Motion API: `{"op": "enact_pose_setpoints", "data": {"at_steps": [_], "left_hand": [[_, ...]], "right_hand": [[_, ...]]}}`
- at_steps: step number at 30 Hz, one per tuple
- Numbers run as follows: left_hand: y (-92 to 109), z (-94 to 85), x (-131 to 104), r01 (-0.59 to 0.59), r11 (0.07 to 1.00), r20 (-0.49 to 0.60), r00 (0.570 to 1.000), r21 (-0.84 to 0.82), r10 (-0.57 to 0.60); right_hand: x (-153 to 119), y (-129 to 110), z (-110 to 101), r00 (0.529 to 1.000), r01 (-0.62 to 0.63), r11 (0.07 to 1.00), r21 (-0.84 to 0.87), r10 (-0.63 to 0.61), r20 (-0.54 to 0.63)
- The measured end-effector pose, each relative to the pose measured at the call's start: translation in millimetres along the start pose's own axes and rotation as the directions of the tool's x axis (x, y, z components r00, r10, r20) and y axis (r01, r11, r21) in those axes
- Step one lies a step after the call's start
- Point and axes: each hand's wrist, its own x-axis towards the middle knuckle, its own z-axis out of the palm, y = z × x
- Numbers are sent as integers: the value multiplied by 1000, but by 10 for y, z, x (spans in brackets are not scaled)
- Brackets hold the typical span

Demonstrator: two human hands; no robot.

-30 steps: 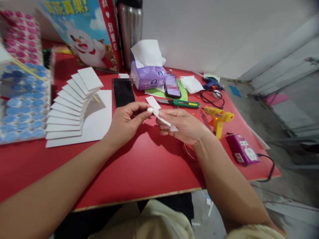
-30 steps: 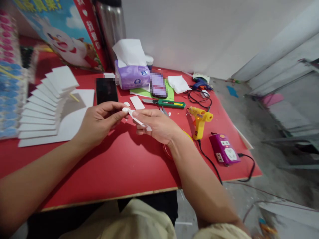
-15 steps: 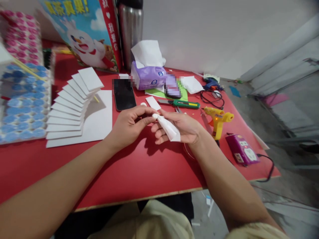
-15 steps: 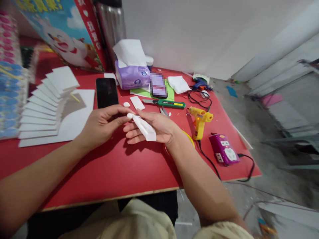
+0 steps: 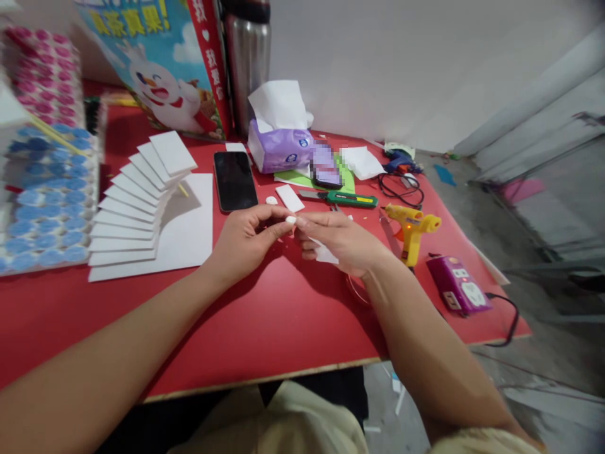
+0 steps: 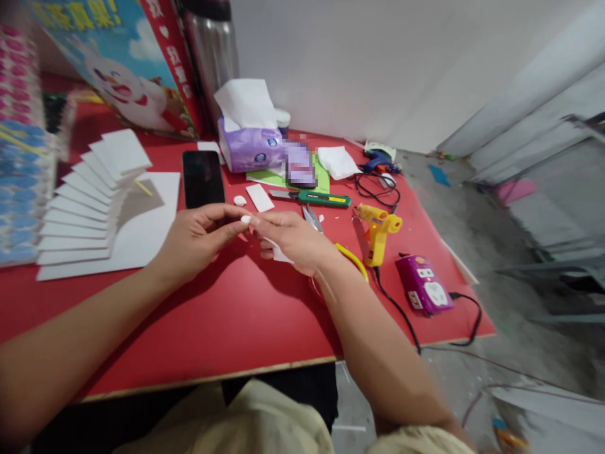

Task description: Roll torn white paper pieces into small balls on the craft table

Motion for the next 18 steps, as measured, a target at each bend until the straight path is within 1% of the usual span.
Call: {"op": "enact_pose_setpoints", "data": {"at_steps": [1,2,3,5,7,9,10,12,14,16,18], "left_hand": [[-5,13,0,31,999,-8,999,-41,-32],[-12,25,-1,60,995,-14,998,-82,-61],[-20,34,0,85,989,-20,996,-121,-88],[-39,47,1,132,974,-30,990,-186,-140],[-51,58,2,177,954,-49,980,-243,-194],[-48,74,0,203,938,-80,969,-281,-234],[-43,85,-3,203,938,-99,966,-281,-239],[-30,109,-14,184,950,-145,963,-254,-226],[-21,128,-30,165,961,-187,960,-224,-209],[-20,134,-45,156,963,-204,958,-219,-201],[-21,126,-56,141,964,-196,963,-225,-187]], "right_hand": [[0,3,-1,999,50,991,-126,-53,-14],[1,4,-1,994,98,960,-263,-109,-27],[3,5,0,985,138,907,-399,-167,-40],[7,11,9,956,174,764,-621,-283,-81],[9,33,28,912,164,644,-747,-389,-134],[5,68,63,859,156,544,-824,-487,-159],[1,87,84,831,163,492,-855,-535,-150],[-10,119,127,784,188,379,-906,-614,-94],[-21,139,158,757,209,277,-938,-653,-25],[-30,141,164,745,247,234,-941,-666,30],[-36,129,144,742,309,254,-916,-667,66]]}}
